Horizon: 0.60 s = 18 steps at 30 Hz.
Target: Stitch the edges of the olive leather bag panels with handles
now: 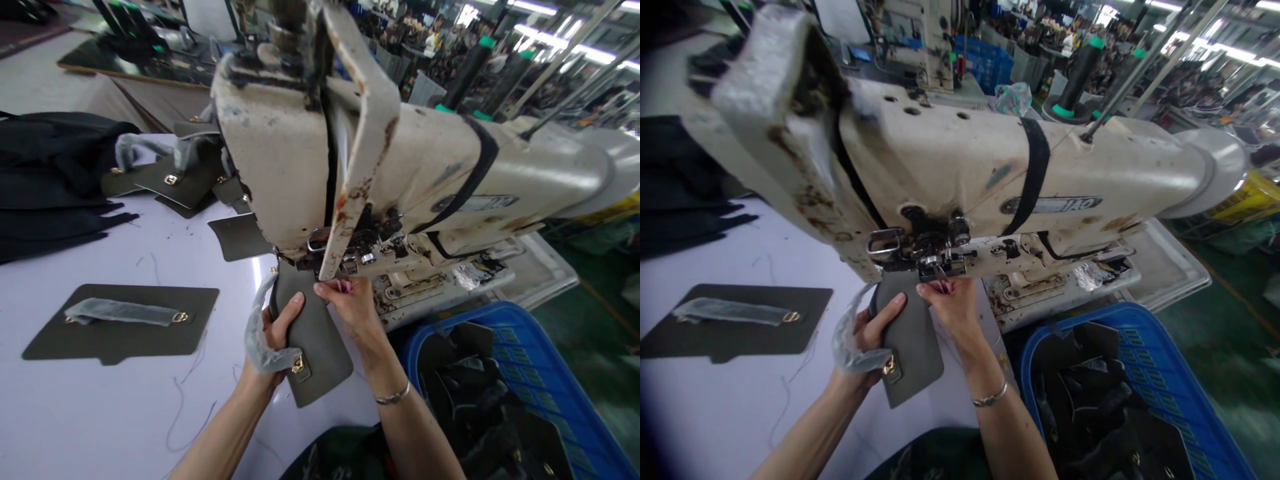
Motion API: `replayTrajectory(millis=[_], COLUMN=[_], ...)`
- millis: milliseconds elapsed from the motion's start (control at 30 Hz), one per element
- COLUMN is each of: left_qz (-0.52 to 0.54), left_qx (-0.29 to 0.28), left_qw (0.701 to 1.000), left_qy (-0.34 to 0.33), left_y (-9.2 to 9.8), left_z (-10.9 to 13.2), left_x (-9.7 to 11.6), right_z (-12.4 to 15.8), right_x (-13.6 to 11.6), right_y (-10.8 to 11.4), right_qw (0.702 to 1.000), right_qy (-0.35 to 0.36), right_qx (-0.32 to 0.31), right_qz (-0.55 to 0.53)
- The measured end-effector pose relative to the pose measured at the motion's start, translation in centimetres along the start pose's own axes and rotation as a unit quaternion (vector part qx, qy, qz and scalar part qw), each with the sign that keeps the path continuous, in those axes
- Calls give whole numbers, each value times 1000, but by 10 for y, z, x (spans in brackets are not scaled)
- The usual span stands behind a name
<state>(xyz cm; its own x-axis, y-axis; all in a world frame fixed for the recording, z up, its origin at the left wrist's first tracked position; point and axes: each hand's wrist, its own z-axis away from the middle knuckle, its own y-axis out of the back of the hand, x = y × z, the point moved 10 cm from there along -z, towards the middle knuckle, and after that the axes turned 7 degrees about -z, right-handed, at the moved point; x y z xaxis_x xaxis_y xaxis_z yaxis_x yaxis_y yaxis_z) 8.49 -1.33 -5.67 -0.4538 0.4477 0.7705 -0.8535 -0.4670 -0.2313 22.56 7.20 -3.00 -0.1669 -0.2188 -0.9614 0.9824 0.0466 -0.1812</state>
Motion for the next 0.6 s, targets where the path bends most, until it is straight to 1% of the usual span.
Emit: replayTrajectory(millis=[233,300,400,500,600], left_qz=[7,4,-15,-65,-125], left_qx=[12,13,10,11,3], left_qw=[1000,1000,999,994,978], left_qy=[-16,-19,-40,-87,-169], left_y=[2,2,1,2,-2], left_z=[-10,-12,-16,-23,-29], left_x=[11,15,25,44,67], right_z=[-3,-1,0,1,0], right_x=[-7,-9,-11,-10,-7], right_y=[2,3,3,3,2], right_qw=[996,994,991,990,992], right_qy=[16,12,-1,-7,-14], right_qx=[49,61,76,85,86], right_qz=[74,87,111,114,96])
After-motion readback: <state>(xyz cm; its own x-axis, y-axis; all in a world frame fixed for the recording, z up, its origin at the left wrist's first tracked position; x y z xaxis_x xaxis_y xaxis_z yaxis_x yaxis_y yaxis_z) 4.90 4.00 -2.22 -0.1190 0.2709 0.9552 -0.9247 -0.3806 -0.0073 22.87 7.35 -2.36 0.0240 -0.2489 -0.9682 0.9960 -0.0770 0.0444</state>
